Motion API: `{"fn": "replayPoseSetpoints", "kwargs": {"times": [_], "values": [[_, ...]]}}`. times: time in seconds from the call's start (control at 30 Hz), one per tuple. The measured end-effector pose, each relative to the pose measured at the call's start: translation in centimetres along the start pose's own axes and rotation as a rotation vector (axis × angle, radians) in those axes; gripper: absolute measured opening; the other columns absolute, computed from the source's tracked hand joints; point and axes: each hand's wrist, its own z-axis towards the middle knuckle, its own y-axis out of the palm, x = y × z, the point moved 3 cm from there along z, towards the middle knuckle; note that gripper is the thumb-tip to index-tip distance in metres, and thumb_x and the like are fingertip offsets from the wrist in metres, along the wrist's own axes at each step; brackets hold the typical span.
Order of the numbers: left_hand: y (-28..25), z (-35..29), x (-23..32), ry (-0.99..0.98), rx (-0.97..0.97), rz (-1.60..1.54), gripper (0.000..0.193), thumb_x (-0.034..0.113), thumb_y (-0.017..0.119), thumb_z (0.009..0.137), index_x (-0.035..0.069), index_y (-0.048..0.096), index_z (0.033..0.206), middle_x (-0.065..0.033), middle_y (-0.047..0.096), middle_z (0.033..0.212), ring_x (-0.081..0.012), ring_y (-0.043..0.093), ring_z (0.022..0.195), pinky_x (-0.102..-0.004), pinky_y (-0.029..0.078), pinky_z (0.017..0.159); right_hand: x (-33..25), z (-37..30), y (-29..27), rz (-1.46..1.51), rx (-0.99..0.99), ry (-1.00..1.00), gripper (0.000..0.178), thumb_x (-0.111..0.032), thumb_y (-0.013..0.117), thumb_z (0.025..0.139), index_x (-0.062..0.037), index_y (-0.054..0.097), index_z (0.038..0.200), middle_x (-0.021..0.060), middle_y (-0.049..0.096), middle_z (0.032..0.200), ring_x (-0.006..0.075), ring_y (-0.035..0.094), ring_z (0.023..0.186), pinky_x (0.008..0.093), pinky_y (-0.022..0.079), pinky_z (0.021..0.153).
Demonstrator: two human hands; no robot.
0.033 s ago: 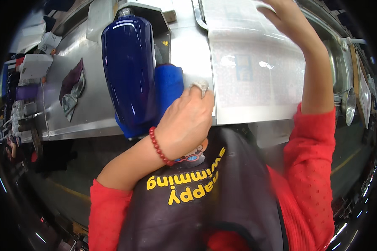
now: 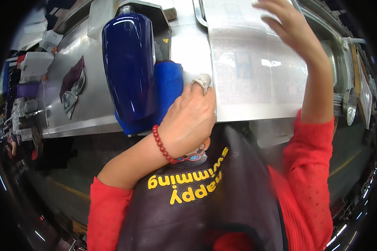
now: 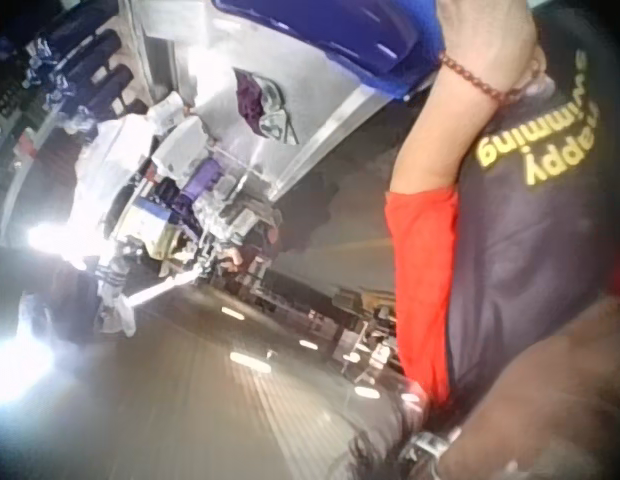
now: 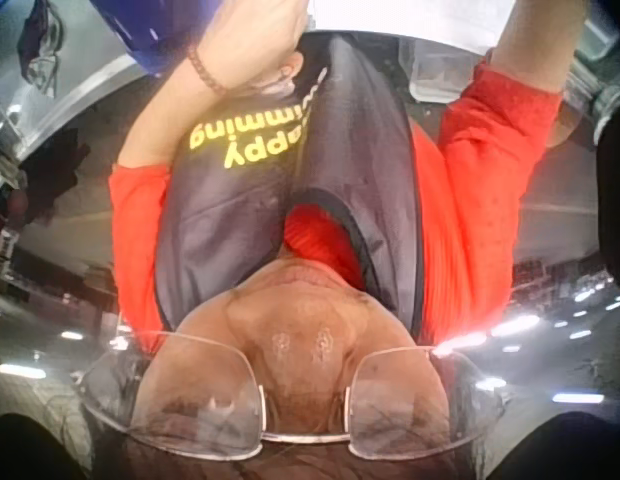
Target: The person applies a decorative sticker to a blue bottle, smoothing it with a black card and fingers. They then remove the sticker, wipe the bottle with a white cloth, and reapply the sticker, smoothing it again.
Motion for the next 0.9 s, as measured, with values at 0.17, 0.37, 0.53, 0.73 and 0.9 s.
{"fn": "replayPoseSetpoints", "kwargs": {"times": [0.17,0.37,0.53,0.73,0.9], "values": [[2.4,-0.1,-0.3,-0.153,0.092,-0.104,0.038,0.016,0.06,0.095,-0.006,0.054,0.126,-0.0349,0.054,0.117,-0.046,0.057,0.108,-0.0484,0.049,0.093,-10.0,-9.3,-1.5,0.259,-0.011,0.122,0.043,-0.001,0.077,0.076,-0.0049,0.068,0.118,0.0156,0.062,0.131,0.0364,0.059,0.12,0.0418,0.051,0.098],[3.3,-0.5,-1.2,-0.406,0.1,-1.235,0.044,0.02,0.061,0.1,-0.002,0.049,0.136,-0.0126,0.06,0.121,-0.0184,0.064,0.109,-0.0307,0.051,0.095,-17.2,-11.4,0.6,0.323,-0.079,0.104,0.032,-0.011,0.082,0.069,-0.0065,0.063,0.094,0.0103,0.059,0.122,0.0295,0.057,0.115,0.0412,0.048,0.08],[4.3,-1.5,-0.7,-0.449,0.091,-1.53,0.043,0.019,0.061,0.102,0.001,0.041,0.136,-0.0127,0.062,0.119,-0.0197,0.066,0.107,-0.0345,0.055,0.091,-16.8,-11.1,1.4,0.434,-0.07,0.113,0.03,-0.006,0.081,0.069,-0.0028,0.06,0.091,0.014,0.059,0.119,0.0357,0.057,0.115,0.0459,0.05,0.093],[6.1,-2.1,-0.7,-0.454,-0.077,-1.634,0.024,0.023,0.056,0.107,0.005,0.052,0.122,-0.0084,0.067,0.107,-0.017,0.073,0.092,-0.0257,0.059,0.076,-15.7,-10.8,1.4,0.496,-0.03,0.052,0.027,-0.007,0.08,0.071,-0.0026,0.06,0.088,0.0135,0.06,0.112,0.035,0.059,0.107,0.0443,0.05,0.087],[6.6,-2.1,-0.9,-0.386,-0.081,-1.656,0.021,0.024,0.055,0.108,0.006,0.054,0.117,-0.007,0.068,0.102,-0.0164,0.073,0.09,-0.0246,0.058,0.075,-15.0,-10.2,1.7,0.559,-0.072,0.01,0.027,-0.009,0.082,0.07,-0.0024,0.061,0.086,0.0141,0.061,0.112,0.0352,0.059,0.107,0.0433,0.05,0.09]]}}
